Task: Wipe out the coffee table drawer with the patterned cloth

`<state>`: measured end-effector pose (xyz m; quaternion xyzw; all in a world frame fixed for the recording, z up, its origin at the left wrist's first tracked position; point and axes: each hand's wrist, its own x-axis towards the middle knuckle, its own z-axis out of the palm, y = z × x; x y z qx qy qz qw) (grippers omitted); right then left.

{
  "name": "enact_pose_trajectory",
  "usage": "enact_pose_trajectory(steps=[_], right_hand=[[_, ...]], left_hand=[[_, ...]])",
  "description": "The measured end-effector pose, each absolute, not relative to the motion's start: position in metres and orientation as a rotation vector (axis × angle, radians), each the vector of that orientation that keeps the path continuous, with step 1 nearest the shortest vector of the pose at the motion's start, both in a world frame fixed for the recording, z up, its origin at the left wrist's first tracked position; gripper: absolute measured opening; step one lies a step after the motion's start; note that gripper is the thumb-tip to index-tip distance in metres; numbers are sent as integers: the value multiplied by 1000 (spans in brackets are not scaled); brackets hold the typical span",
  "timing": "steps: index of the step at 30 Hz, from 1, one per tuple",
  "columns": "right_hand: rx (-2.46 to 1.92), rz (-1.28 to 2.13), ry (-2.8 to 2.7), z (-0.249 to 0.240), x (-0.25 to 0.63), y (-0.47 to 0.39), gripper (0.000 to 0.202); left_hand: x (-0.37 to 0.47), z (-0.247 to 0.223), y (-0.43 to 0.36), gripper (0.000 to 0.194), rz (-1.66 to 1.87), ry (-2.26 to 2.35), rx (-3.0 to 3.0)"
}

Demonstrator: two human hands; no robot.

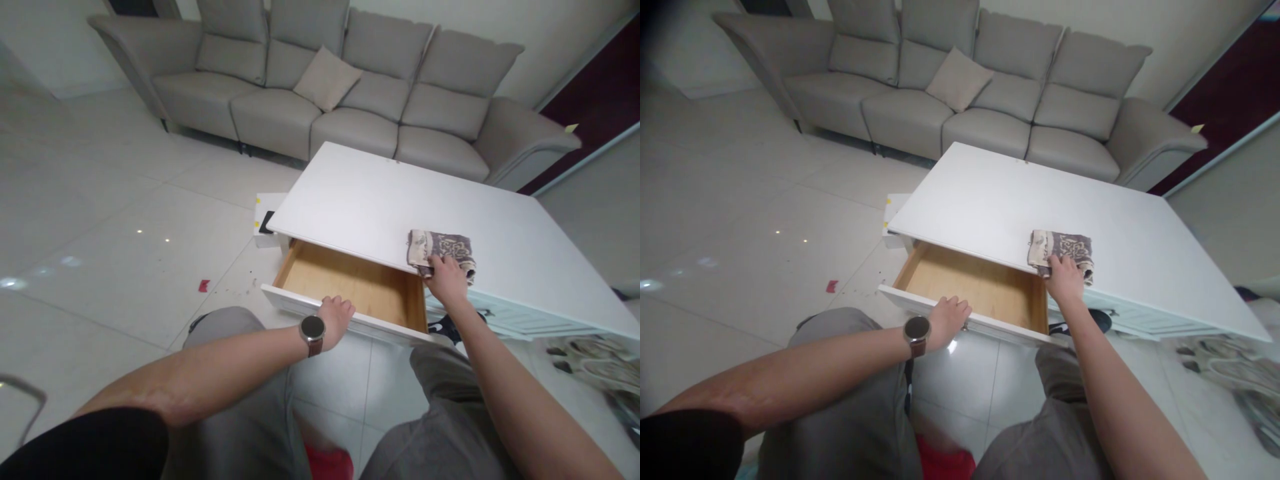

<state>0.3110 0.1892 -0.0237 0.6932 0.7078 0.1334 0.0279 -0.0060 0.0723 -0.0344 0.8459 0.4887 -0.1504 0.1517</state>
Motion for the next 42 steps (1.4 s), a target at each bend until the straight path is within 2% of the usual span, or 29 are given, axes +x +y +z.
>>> enact_pose_trajectory(steps=[10, 22, 33, 42], right_hand=[[2105, 554, 2263, -36, 320, 184, 32], [2035, 631, 2311, -24, 309, 179, 24], [2051, 578, 2321, -28, 316, 184, 27], [1985, 488, 2226, -12, 304, 181, 30]], left_hand=[[0, -42, 64, 42, -501, 1391, 2453], [1, -49, 49, 37, -508, 1335, 2479], [-5, -44, 44, 35, -534, 1224, 2521], [-14, -50, 28, 27, -450, 1130, 2531]])
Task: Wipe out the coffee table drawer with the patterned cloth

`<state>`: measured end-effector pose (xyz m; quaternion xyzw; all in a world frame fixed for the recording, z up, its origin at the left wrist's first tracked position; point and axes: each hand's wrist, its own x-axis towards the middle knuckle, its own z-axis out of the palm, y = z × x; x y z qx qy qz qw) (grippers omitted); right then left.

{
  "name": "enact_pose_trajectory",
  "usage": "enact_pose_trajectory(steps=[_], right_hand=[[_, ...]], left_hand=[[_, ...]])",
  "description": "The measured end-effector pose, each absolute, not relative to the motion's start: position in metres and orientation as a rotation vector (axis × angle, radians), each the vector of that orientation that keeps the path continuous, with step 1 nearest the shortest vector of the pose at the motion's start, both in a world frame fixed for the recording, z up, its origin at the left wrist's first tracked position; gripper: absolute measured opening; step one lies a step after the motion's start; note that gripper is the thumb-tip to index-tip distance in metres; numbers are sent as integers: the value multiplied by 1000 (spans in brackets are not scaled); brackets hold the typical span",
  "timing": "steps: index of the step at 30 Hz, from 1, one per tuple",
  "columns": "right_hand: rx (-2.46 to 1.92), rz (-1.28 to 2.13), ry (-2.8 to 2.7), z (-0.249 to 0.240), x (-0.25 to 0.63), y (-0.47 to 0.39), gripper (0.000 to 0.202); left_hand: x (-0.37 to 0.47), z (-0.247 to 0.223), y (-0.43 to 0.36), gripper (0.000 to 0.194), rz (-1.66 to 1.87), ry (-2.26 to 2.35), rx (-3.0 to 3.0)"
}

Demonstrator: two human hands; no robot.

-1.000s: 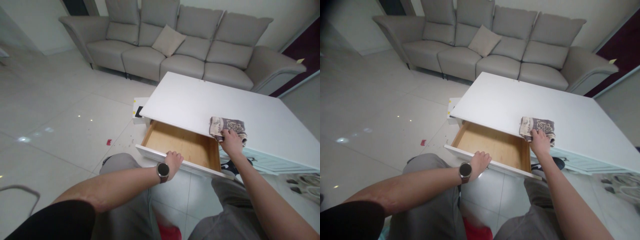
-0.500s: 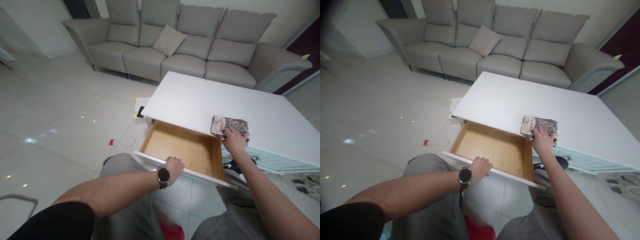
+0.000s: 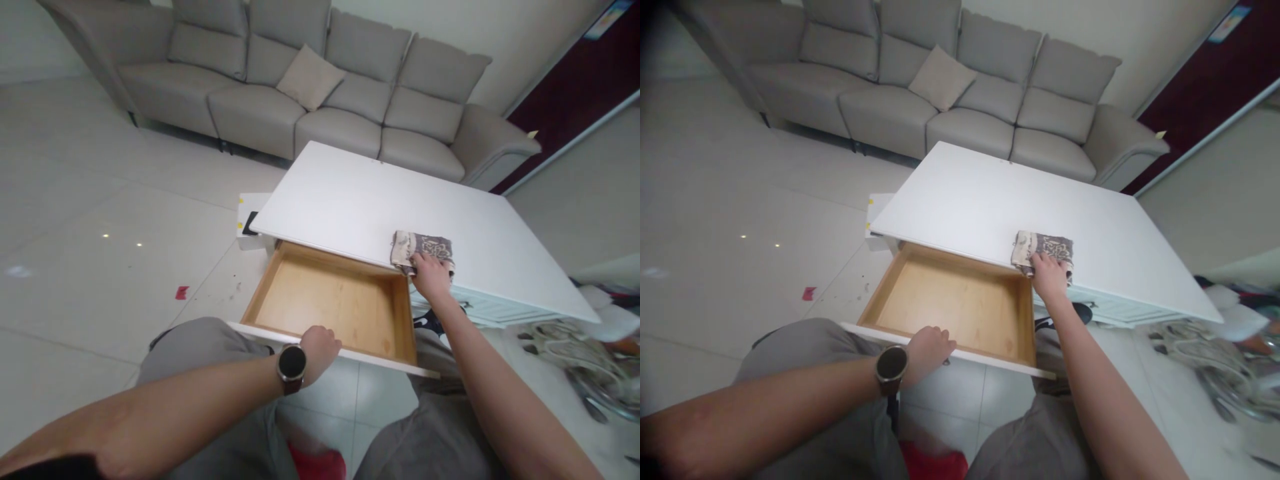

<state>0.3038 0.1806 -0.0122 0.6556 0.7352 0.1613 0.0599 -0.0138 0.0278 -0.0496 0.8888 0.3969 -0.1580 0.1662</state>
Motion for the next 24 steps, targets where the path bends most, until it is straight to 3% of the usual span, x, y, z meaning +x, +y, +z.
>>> enact_pose_trajectory(steps=[6, 13, 16, 20, 24], right_hand=[[1992, 482, 2216, -12, 299, 178, 36], [2275, 305, 2309, -8, 305, 183, 30], [2450, 154, 2408, 3, 297, 184, 27], [2594, -186, 2647, 25, 266, 172, 26], [2532, -629, 2880, 44, 224, 147, 24]], left_hand=[[-15, -47, 28, 24, -385, 1120, 2525], [-26, -10, 60, 27, -429, 1062, 2376], [-30, 3, 84, 40, -98, 1083, 2142], [-28, 7, 104, 35, 411, 1034, 1489], [-22, 10, 104, 50, 618, 936, 778]])
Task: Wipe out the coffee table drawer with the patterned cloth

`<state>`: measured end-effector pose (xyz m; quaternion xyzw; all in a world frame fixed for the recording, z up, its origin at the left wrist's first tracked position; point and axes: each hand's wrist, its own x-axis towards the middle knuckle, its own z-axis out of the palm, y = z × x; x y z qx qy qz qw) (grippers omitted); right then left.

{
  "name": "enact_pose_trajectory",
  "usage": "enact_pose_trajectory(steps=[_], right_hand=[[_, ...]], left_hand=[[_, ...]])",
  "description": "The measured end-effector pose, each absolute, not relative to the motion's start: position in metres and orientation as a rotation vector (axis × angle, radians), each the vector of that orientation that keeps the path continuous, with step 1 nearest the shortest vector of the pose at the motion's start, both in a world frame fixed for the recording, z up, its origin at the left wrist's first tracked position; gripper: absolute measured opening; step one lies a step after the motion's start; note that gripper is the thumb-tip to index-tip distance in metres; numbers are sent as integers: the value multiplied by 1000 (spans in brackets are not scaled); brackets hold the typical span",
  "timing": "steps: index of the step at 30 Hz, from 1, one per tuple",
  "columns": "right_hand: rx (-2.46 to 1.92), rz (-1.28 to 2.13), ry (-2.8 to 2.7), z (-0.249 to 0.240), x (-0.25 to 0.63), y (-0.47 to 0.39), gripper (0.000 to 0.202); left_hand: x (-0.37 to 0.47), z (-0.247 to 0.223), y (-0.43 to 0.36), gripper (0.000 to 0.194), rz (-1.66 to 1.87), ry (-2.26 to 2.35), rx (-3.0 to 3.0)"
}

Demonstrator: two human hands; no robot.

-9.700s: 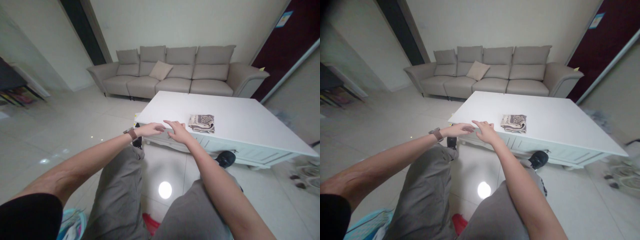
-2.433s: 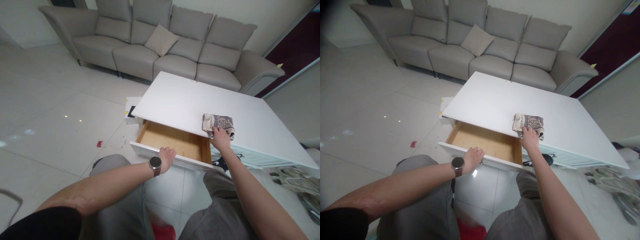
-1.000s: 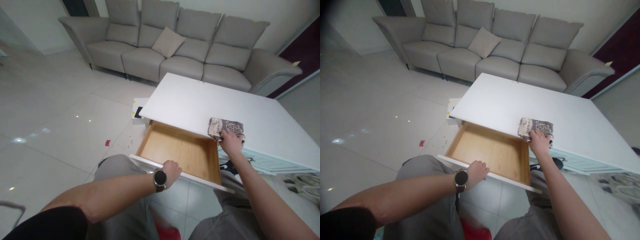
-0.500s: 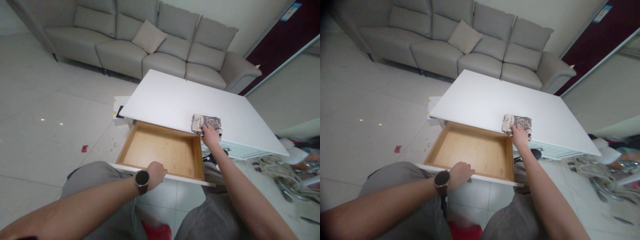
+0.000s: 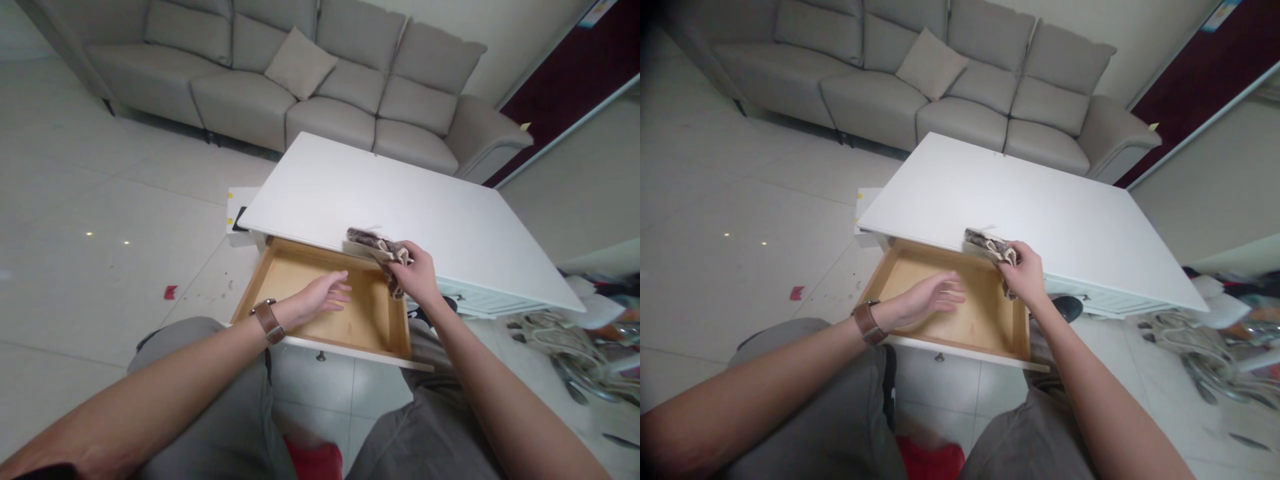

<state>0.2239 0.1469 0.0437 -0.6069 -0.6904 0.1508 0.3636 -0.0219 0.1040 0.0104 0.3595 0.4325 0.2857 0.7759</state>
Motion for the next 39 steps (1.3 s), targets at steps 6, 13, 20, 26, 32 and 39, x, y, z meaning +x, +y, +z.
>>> enact_pose_trajectory(steps=[6, 13, 20, 26, 32, 39], right_hand=[[-1141, 535, -2070, 42, 169, 112, 25], [-868, 454, -2376, 33, 153, 99, 24], [-984, 573, -2202, 57, 173, 103, 37], [-1127, 541, -2232, 43, 178, 104, 60], [-1179, 463, -2320, 40, 177, 103, 62], [-1138, 451, -2335, 44, 176, 99, 58]], left_hand=[[-25, 33, 106, 71, 846, 576, 468], [-24, 31, 106, 35, 953, 639, 353], [-19, 30, 101, 45, 931, 710, 267], [-16, 30, 96, 74, 921, 615, 446], [-18, 28, 92, 75, 941, 603, 521], [-21, 29, 97, 44, 911, 646, 399]])
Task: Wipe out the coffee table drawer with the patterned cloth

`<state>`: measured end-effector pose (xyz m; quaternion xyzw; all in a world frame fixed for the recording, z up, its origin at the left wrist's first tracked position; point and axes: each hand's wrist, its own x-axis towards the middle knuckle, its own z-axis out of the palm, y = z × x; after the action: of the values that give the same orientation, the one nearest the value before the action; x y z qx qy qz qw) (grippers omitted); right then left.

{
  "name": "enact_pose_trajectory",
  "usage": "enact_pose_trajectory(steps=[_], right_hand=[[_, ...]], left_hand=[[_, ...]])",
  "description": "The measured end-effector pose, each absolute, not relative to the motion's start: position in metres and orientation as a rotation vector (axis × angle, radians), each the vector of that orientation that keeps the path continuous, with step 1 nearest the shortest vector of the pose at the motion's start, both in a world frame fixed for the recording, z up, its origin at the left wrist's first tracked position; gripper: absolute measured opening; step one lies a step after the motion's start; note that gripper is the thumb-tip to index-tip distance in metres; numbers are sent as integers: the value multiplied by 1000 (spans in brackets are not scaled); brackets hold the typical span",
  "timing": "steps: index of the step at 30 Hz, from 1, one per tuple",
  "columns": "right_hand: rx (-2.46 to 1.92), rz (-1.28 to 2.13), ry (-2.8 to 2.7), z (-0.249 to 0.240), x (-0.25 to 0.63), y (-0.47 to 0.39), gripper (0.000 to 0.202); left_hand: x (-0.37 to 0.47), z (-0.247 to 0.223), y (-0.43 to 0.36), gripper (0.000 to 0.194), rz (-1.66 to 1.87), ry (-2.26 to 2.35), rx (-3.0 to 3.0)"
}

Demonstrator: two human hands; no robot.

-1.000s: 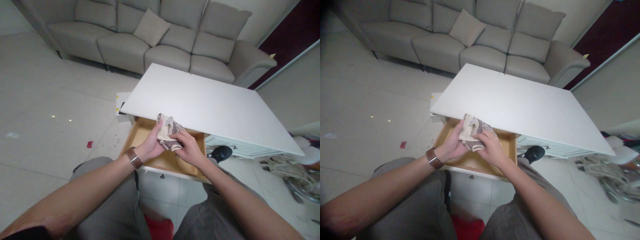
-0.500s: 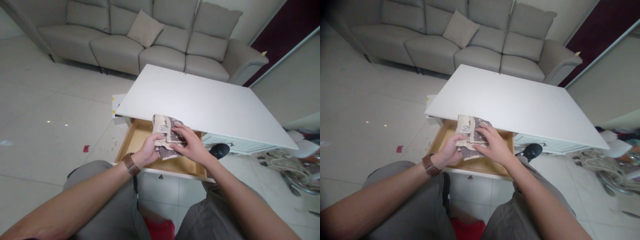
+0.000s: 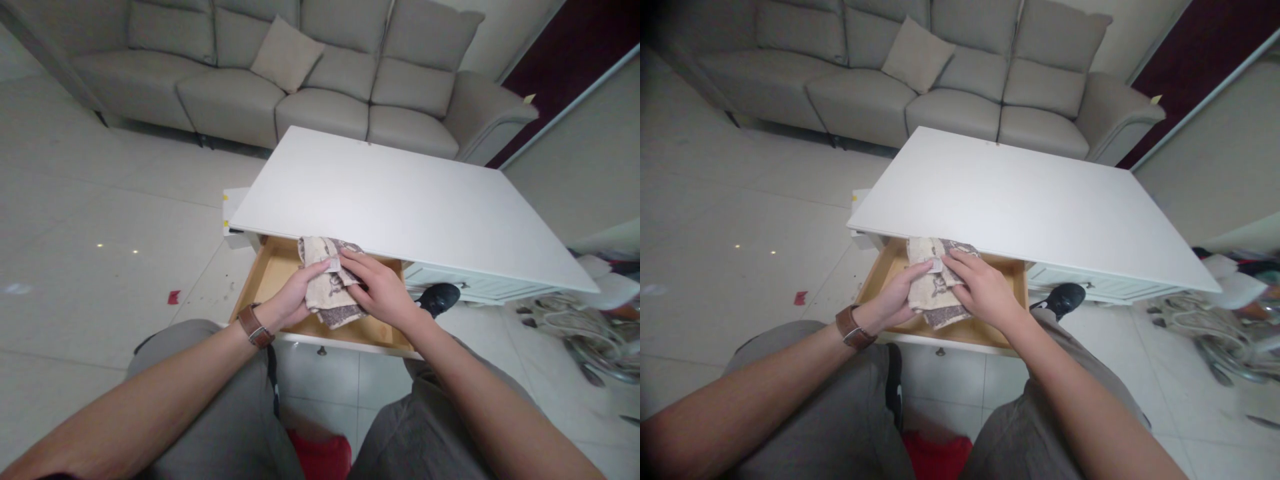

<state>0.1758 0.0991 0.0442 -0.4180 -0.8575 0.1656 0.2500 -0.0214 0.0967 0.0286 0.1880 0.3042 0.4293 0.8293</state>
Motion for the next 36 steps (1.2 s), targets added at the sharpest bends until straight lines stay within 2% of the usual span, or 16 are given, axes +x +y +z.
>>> enact_pose_trajectory(steps=[6, 11, 18, 23, 28, 32, 36], right_hand=[[-1262, 546, -2006, 50, 179, 107, 41], [-1389, 493, -1767, 55, 185, 111, 42], [-1209, 492, -2116, 39, 166, 91, 41], [-1059, 441, -2384, 26, 152, 90, 49], [-1012, 484, -2415, 25, 152, 94, 55], [-1070, 560, -2231, 32, 161, 101, 57], [-1434, 667, -1805, 36, 181, 121, 50]], left_hand=[[-19, 22, 99, 33, 936, 798, 385], [-16, 13, 96, 27, 989, 938, 429], [-7, 11, 90, 27, 1036, 931, 472], [-9, 17, 95, 27, 1135, 933, 356], [-11, 26, 99, 34, 1116, 895, 232], [-11, 33, 101, 35, 1131, 896, 182], [-19, 44, 104, 38, 1136, 870, 148]])
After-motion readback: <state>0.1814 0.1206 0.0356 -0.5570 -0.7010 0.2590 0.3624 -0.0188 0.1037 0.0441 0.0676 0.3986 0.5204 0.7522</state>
